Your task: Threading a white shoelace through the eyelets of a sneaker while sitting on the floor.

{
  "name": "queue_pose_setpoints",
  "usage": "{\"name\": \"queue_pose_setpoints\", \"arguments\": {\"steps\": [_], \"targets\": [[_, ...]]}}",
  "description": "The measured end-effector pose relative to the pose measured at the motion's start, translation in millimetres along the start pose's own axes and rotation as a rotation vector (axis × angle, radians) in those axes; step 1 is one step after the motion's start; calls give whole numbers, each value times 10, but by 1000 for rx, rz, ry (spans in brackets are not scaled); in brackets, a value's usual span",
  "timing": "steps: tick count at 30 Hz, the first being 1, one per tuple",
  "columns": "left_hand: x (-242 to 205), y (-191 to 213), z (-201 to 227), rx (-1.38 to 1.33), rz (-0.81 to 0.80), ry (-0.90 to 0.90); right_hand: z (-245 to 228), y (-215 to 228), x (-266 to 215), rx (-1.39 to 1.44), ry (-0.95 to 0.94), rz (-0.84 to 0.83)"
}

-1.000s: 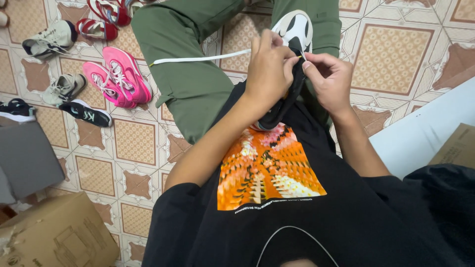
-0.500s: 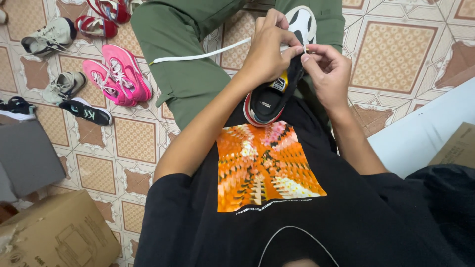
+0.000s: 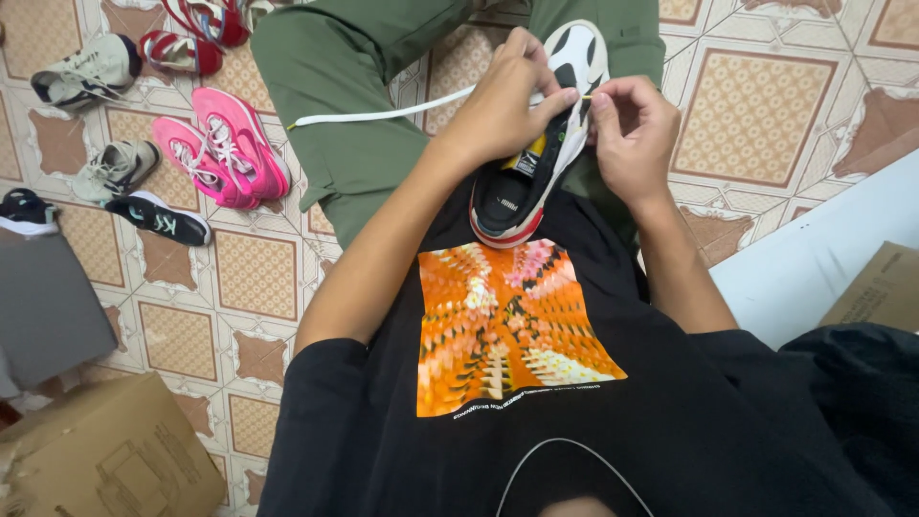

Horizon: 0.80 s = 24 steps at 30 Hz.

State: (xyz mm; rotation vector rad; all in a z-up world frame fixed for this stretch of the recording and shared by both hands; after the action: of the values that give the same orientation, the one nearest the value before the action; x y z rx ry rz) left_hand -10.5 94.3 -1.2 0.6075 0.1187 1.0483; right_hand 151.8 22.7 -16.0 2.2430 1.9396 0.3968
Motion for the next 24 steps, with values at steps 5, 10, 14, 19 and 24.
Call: {"name": "queue_pose_setpoints", "arguments": {"steps": [5, 10, 14, 19, 24], "targets": [[-26, 25, -125, -54, -157, 62, 289, 273, 54, 127, -18, 74], [-14, 61, -178, -113, -204, 75, 378, 664, 52, 106, -6, 137], [8, 100, -217, -172, -222, 49, 379, 824, 66, 117, -6, 167], [16, 172, -218, -217, -229, 64, 408, 1088, 87, 101, -11, 242], [-6, 199, -290, -262, -231, 40, 602, 1640, 72, 137, -106, 429]]}}
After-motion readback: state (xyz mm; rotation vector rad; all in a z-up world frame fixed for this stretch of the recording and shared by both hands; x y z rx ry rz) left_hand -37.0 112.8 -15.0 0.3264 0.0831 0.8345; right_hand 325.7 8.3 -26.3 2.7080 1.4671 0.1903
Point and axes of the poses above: each hand's wrist, its own x-axis towards the middle knuckle, its own y-axis out of the back of the hand, z = x × y, the point moved 7 cm from there along x, towards the middle knuckle, and after that the axes turned 3 degrees about -x, right-handed, at the moved point
